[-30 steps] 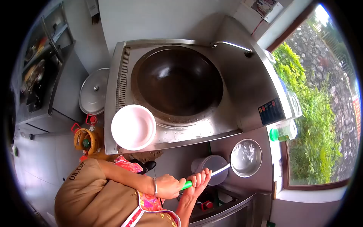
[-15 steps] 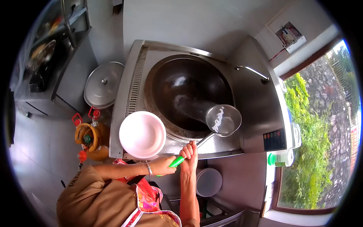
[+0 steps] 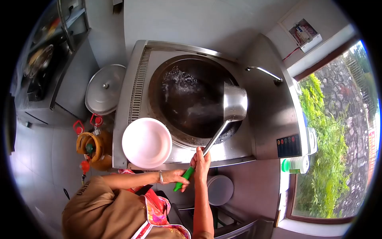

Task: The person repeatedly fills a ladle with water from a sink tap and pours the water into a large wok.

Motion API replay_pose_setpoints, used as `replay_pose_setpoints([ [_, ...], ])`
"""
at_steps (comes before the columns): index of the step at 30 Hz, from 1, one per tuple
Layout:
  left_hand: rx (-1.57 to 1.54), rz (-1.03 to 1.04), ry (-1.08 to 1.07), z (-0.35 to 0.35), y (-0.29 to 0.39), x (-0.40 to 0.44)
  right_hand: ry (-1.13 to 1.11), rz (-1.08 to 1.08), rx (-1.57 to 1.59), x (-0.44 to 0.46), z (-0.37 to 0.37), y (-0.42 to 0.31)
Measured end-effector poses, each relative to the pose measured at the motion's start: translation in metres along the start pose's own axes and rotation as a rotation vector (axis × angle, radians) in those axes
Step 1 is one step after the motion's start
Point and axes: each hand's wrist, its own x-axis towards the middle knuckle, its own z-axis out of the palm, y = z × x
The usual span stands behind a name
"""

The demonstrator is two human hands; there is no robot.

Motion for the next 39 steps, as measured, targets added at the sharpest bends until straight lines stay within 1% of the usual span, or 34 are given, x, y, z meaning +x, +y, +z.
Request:
replay_pose_setpoints([
  [1, 0.007, -0.01, -0.005, -0.001, -0.003, 0.003, 0.021, -0.034, -0.041, -0.003, 0.0, 0.0],
  [3, -0.02, -0.112, -0.073, 0.001, -0.011, 0.01, 0.065, -0.044, -0.005, -0.01, -0.009, 0.006],
  [4, 0.003, -0.085, -0.071, 0.006, -0.017, 0.012, 0.097, -0.049, 0.02, -0.015, -0.016, 0.008],
  [5, 0.012, -0.101, -0.079, 0.011, -0.024, 0.012, 0.127, -0.042, 0.109, -0.024, -0.023, 0.009],
  [8, 0.344, -0.138, -0.062, 0.032, -0.04, 0.007, 0.184, -0.098, 0.246, -0.064, -0.055, 0.018],
  [9, 0.425, -0.199, -0.06, 0.037, -0.045, 0.004, 0.205, -0.133, 0.264, -0.081, -0.066, 0.023],
  [10, 0.633, -0.155, -0.076, 0.041, -0.052, 0.003, 0.236, -0.194, 0.304, -0.097, -0.083, 0.036],
  [11, 0.839, -0.11, -0.102, 0.046, -0.06, 0.001, 0.362, -0.238, 0.309, -0.117, -0.09, 0.035],
  [12, 0.964, -0.12, -0.142, 0.044, -0.079, 0.003, 0.457, -0.271, 0.399, -0.134, -0.101, 0.035],
  [13, 1.119, -0.095, -0.214, 0.05, -0.087, 0.001, 0.574, -0.315, 0.49, -0.154, -0.116, 0.037],
  [14, 1.18, -0.109, -0.301, 0.055, -0.1, 0.001, 0.643, -0.37, 0.454, -0.176, -0.134, 0.047],
  [15, 1.236, -0.119, -0.416, 0.062, -0.114, 0.004, 0.726, -0.409, 0.549, -0.198, -0.149, 0.062],
  [16, 1.23, -0.146, -0.563, 0.073, -0.125, 0.008, 0.84, -0.404, 0.616, -0.221, -0.158, 0.072],
  [18, 1.006, -0.272, -0.824, 0.105, -0.147, 0.018, 1.06, -0.402, 0.744, -0.264, -0.182, 0.093],
  [19, 0.983, -0.313, -0.953, 0.126, -0.156, 0.022, 1.177, -0.391, 0.812, -0.283, -0.192, 0.104],
  [20, 0.734, -0.669, -0.932, 0.151, -0.164, 0.026, 1.233, -0.408, 0.875, -0.305, -0.205, 0.12],
  [21, 0.502, -1.017, -0.848, 0.173, -0.176, 0.026, 1.261, -0.422, 0.939, -0.323, -0.218, 0.138],
  [22, 0.467, -1.077, -0.759, 0.189, -0.195, 0.025, 1.328, -0.409, 0.977, -0.34, -0.233, 0.156],
  [23, 0.445, -1.143, -0.801, 0.192, -0.228, 0.027, 1.376, -0.39, 1.018, -0.358, -0.25, 0.173],
  [25, 0.51, -1.222, -0.796, 0.204, -0.276, 0.032, 1.458, -0.271, 1.067, -0.386, -0.277, 0.201],
  [26, 0.523, -1.242, -0.808, 0.224, -0.281, 0.034, 1.471, -0.223, 1.105, -0.398, -0.291, 0.213],
  [27, 0.44, -1.31, -0.721, 0.241, -0.284, 0.036, 1.482, -0.172, 1.136, -0.409, -0.302, 0.224],
  [28, 0.359, -1.375, -0.624, 0.256, -0.289, 0.037, 1.493, -0.174, 1.151, -0.418, -0.312, 0.229],
  [29, 0.366, -1.391, -0.621, 0.261, -0.3, 0.034, 1.495, -0.106, 1.146, -0.426, -0.321, 0.235],
  [30, 0.308, -1.432, -0.557, 0.264, -0.31, 0.033, 1.493, -0.039, 1.14, -0.431, -0.325, 0.241],
  [31, 0.248, -1.467, -0.493, 0.267, -0.316, 0.033, 1.495, -0.039, 1.153, -0.433, -0.326, 0.244],
  [32, 0.214, -1.482, -0.447, 0.268, -0.321, 0.032, 1.502, 0.028, 1.057, -0.434, -0.329, 0.246],
  [33, 0.219, -1.484, -0.444, 0.269, -0.323, 0.031, 1.504, 0.094, 0.957, -0.435, -0.332, 0.247],
  [34, 0.152, -1.514, -0.386, 0.269, -0.326, 0.031, 1.475, 0.152, 0.949, -0.434, -0.336, 0.248],
  [35, 0.083, -1.543, -0.324, 0.268, -0.327, 0.031, 1.472, 0.153, 0.954, -0.431, -0.338, 0.251],
  [37, 0.063, -1.564, -0.267, 0.263, -0.334, 0.035, 1.396, 0.242, 0.955, -0.418, -0.344, 0.254],
  [38, 0.041, -1.579, -0.217, 0.26, -0.338, 0.038, 1.367, 0.233, 0.96, -0.41, -0.346, 0.253],
  [39, 0.077, -1.55, -0.223, 0.255, -0.341, 0.043, 1.356, 0.238, 0.959, -0.403, -0.349, 0.252],
])
